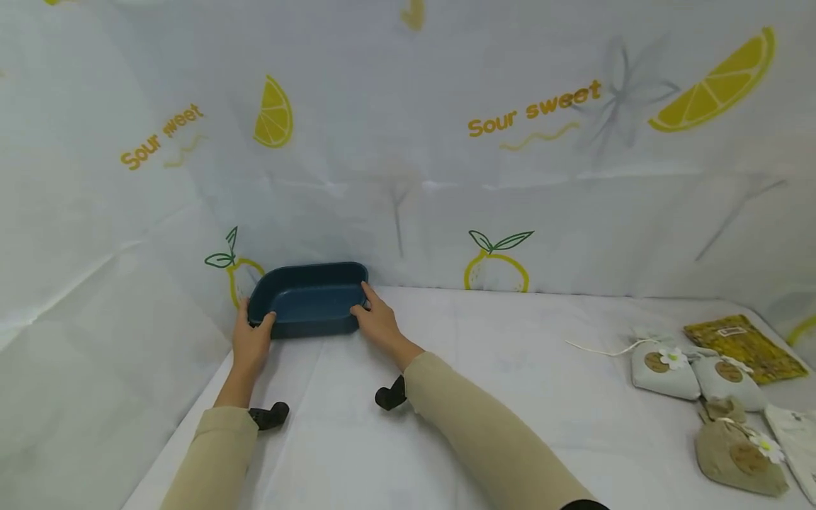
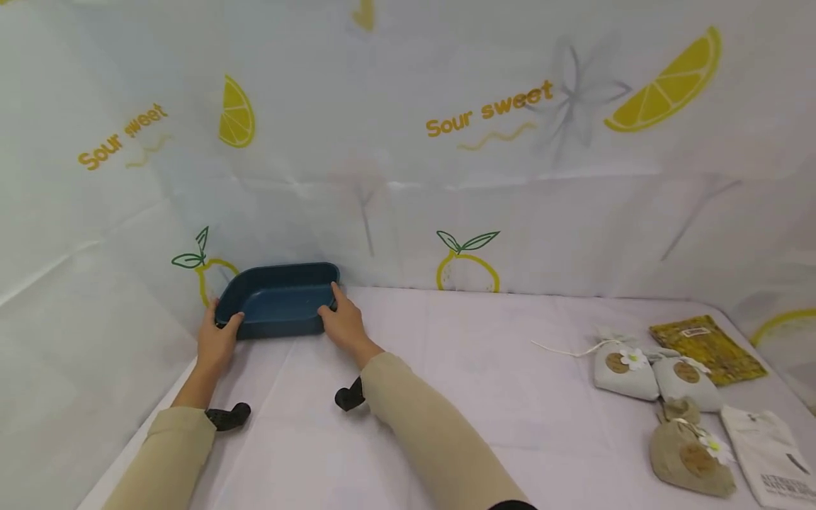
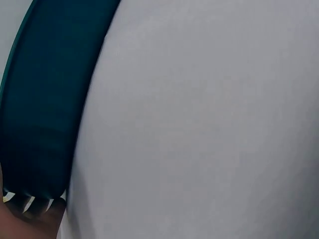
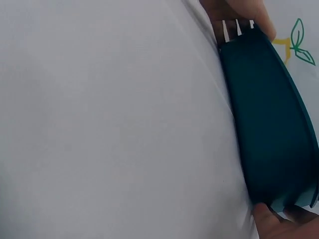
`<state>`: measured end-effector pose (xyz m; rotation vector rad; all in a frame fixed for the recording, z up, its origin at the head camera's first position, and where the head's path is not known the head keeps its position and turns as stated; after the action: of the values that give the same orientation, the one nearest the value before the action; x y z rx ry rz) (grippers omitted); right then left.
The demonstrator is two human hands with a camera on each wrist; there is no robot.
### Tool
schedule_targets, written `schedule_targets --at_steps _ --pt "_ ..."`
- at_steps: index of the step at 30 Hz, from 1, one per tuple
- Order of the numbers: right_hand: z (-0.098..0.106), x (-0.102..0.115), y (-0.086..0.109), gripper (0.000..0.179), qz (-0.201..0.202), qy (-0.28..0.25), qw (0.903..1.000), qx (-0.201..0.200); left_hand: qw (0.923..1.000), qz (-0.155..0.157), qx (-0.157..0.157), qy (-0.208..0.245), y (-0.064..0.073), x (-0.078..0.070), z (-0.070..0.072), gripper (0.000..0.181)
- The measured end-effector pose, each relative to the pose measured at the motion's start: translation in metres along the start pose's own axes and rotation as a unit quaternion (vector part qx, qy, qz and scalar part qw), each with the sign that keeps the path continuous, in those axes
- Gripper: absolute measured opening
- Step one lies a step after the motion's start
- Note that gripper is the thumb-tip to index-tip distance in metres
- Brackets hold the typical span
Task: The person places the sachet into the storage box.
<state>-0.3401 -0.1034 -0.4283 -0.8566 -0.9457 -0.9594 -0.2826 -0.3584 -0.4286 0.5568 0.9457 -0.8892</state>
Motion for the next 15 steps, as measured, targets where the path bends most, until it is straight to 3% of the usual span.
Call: schedule_targets --at_steps 7,15 --pt "0.024 -0.017 0.014 0.066 -0.021 -0.008 0.9992 -0.033 0.9996 -0.002 0.027 -0.009 0.011 -0.006 -0.021 0.081" --pt "0.063 -0.028 0.031 0.065 -0.046 -0.021 0.9966 -0.065 0.9984 -0.037 0.037 -0.022 0.025 -0.021 -0.05 0.083"
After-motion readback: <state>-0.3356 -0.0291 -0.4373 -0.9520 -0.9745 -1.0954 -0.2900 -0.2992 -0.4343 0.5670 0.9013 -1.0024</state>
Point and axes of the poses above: each hand's wrist, its own y-axis away from the middle knuckle, its own z-axis out of the back of the hand, x = y × z, the point moved 4 cm from there along -y, towards the middle knuckle, and after that the axes turned 8 degrees about z, right-handed, at the moved point
